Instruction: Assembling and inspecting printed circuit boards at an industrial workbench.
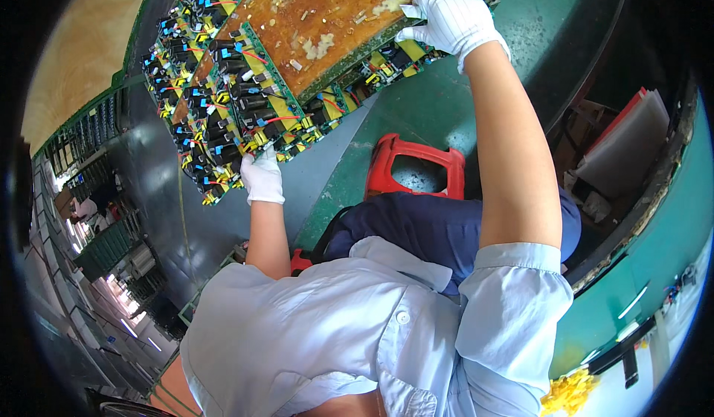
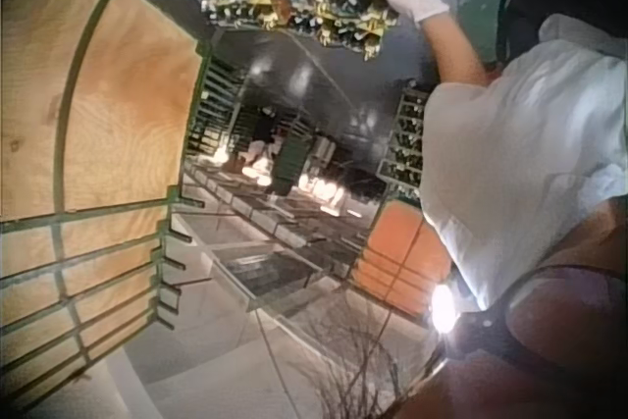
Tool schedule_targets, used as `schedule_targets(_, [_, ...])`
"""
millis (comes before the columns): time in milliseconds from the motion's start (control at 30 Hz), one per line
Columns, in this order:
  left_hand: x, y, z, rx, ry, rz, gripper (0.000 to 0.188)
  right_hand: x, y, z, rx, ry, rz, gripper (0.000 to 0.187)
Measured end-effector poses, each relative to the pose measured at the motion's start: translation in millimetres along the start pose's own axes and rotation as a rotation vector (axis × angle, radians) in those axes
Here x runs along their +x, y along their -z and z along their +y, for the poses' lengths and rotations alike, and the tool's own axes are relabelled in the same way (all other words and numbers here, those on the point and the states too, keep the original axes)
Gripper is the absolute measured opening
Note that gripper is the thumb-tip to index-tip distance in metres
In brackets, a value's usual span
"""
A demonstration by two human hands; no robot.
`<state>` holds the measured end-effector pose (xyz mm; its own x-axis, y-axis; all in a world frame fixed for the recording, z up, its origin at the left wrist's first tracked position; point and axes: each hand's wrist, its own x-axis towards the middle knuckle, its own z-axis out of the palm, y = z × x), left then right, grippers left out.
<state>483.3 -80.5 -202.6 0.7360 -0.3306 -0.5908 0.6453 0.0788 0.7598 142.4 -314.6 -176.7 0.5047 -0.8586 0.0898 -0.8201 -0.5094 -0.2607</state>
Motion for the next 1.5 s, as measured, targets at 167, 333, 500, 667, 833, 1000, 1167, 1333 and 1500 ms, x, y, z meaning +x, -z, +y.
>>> schedule_targets(167, [-4.2, -1.1, -3.6, -0.012, -0.007, 0.018, 0.028, 6.5, 1.4, -0.5, -0.065, -0.046, -0.125, 0.054])
schedule_targets(333, [5.5, 5.8, -10.1, -0.055, -0.011, 0.040, 0.027, 6.8, -2.1, -2.7, -0.099, -0.049, -0.104, 0.052])
schedule_targets(500, [1.0, -3.0, -21.9, -0.019, 0.027, -0.140, 0.048, -28.3, 1.2, 17.3, 0.182, -0.079, -0.030, 0.047])
schedule_targets(667, [-57.4, 24.3, -43.3, 0.519, -0.007, -0.450, 0.068, -157.4, 113.6, 1.7, -0.067, -0.477, 0.426, 0.044])
schedule_targets(833, [-17.2, 74.1, -162.9, 1.620, 0.154, -1.421, 0.044, -347.0, 181.5, 34.0, -0.070, -1.043, 0.883, 0.069])
schedule_targets(1000, [-28.6, 36.0, -197.9, 1.811, 0.104, -1.704, 0.044, -449.3, 157.6, 50.0, -0.470, -1.478, 0.522, 0.056])
schedule_targets(1167, [-52.7, 18.5, -222.4, 2.042, 0.124, -1.923, 0.045, -434.2, 142.0, 31.4, -0.397, -1.440, 0.621, 0.033])
schedule_targets(1333, [-80.6, 30.7, -200.7, 2.179, 0.221, -2.031, 0.046, -427.5, 151.9, 15.6, -0.172, -1.456, 0.581, 0.041])
schedule_targets(1500, [-80.5, 21.5, -209.6, 2.184, 0.204, -2.063, 0.047, -440.8, 148.5, 3.5, -0.115, -1.441, 0.439, 0.047])
